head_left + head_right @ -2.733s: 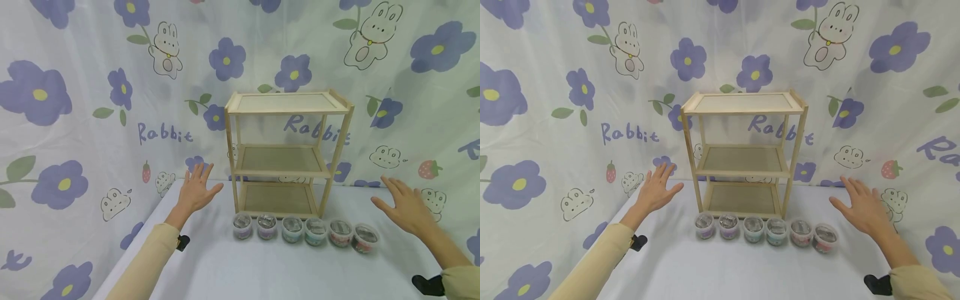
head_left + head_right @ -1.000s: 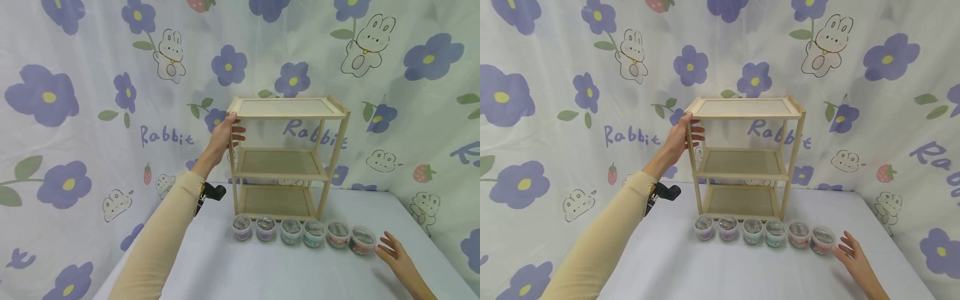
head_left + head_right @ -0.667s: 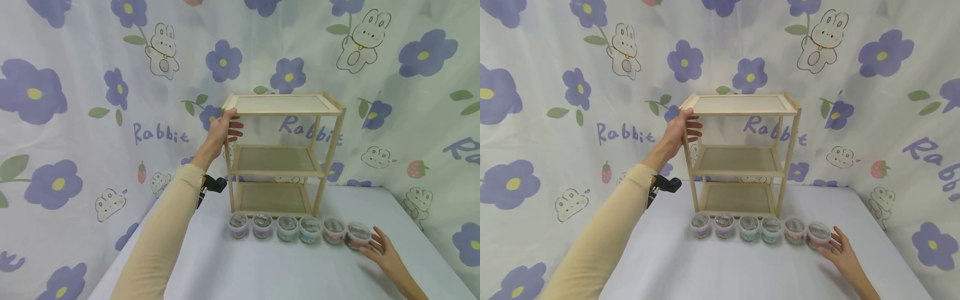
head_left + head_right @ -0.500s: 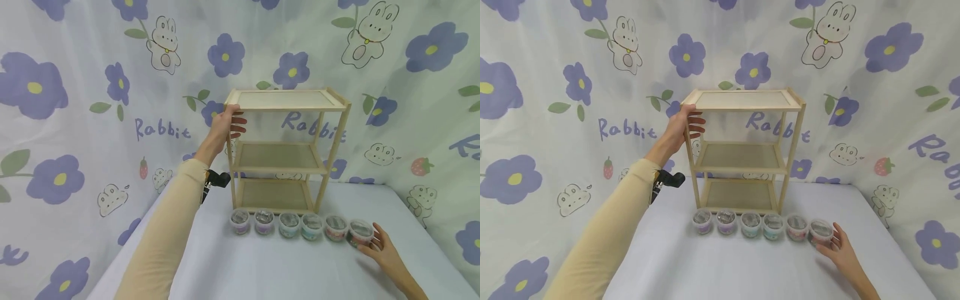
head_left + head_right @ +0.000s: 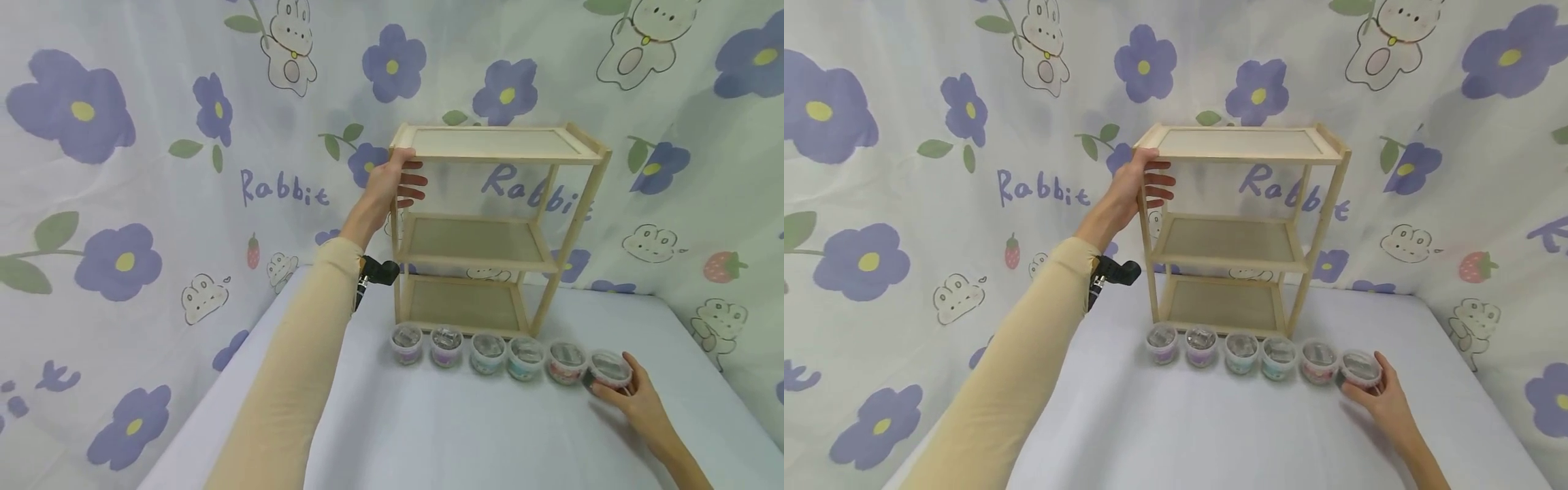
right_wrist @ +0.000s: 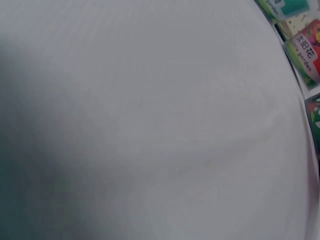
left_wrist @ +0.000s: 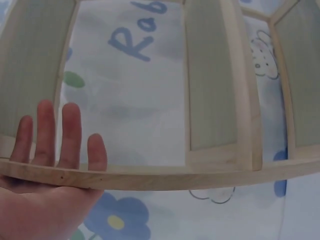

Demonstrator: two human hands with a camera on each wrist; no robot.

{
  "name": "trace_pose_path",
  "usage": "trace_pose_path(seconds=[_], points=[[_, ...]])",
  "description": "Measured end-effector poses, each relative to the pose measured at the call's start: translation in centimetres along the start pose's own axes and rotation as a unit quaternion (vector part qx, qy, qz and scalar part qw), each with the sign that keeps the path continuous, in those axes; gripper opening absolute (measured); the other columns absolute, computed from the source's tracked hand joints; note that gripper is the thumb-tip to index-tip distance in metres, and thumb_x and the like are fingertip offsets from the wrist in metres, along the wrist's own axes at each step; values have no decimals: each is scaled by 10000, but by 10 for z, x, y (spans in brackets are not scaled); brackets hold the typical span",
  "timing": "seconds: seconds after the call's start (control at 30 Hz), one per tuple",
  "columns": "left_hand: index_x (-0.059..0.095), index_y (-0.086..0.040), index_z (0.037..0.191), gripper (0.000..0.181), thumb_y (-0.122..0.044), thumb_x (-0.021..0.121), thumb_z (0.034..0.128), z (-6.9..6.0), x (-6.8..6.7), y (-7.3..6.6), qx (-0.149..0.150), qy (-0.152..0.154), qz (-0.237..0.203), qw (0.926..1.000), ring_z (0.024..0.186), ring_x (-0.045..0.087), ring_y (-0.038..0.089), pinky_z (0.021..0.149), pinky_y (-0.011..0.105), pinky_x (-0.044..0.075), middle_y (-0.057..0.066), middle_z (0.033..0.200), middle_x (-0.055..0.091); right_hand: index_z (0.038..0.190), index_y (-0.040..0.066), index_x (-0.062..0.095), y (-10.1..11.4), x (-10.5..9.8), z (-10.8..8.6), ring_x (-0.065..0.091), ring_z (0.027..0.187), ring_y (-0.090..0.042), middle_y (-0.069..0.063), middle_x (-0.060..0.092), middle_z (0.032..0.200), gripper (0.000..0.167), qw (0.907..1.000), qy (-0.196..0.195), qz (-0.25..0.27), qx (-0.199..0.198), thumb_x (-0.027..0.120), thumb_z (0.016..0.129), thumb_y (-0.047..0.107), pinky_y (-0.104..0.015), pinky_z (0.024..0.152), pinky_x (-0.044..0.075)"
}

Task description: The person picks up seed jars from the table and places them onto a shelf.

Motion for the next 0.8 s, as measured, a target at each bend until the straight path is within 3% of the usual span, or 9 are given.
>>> trace_pose_path(seconds=[0.1, 0.37, 0.5, 0.67, 0.8], points=[[655, -132, 1211, 488, -507, 476, 955, 1, 5, -3, 29, 8, 25, 10000, 1023, 668, 391, 935, 467, 482, 148, 1114, 708, 1525, 63, -235, 0, -2, -1, -22, 1467, -482, -355, -68, 1585, 1023, 9999, -65, -111, -6, 613, 987, 256, 6, 1009, 151], [659, -134, 1178, 466, -504, 474, 963, 4, 17, -4, 52, 85, 29, 9999, 969, 691, 346, 925, 466, 487, 162, 1116, 707, 1548, 12, -130, -6, -11, -4, 224, 1369, -573, -423, 121, 1516, 981, 9961, -317, -817, 119, 605, 988, 341, 4, 736, 290], [656, -132, 1156, 462, -508, 466, 966, 3, 21, -3, 79, 150, 17, 9999, 998, 686, 372, 917, 463, 489, 193, 1138, 695, 1550, 4, -111, -6, -14, -6, 240, 1359, -559, -418, 142, 1513, 990, 9949, -411, -900, 209, 609, 981, 373, 1, 723, 292], [653, -125, 1149, 475, -514, 456, 961, 0, 13, -2, 114, -4, 73, 9999, 984, 688, 373, 943, 495, 475, 200, 1129, 695, 1556, 3, -87, 3, -17, -5, 232, 1375, -561, -417, 149, 1520, 972, 9944, -313, -998, 165, 590, 985, 405, -6, 724, 301], [650, -121, 1140, 480, -518, 450, 960, -4, 2, -1, 126, -172, 76, 9997, 996, 676, 403, 920, 489, 481, 197, 1101, 696, 1555, -21, -41, 13, -20, -4, 339, 1312, -504, -409, 213, 1495, 941, 9917, -323, -1243, -11, 582, 990, 401, -32, 710, 336]])
Point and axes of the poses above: each hand's wrist, its own z-axis towards the middle knuckle, its own x-axis out of the palm, y = z × x, the point moved 6 cm from there along z, towards the middle knuckle
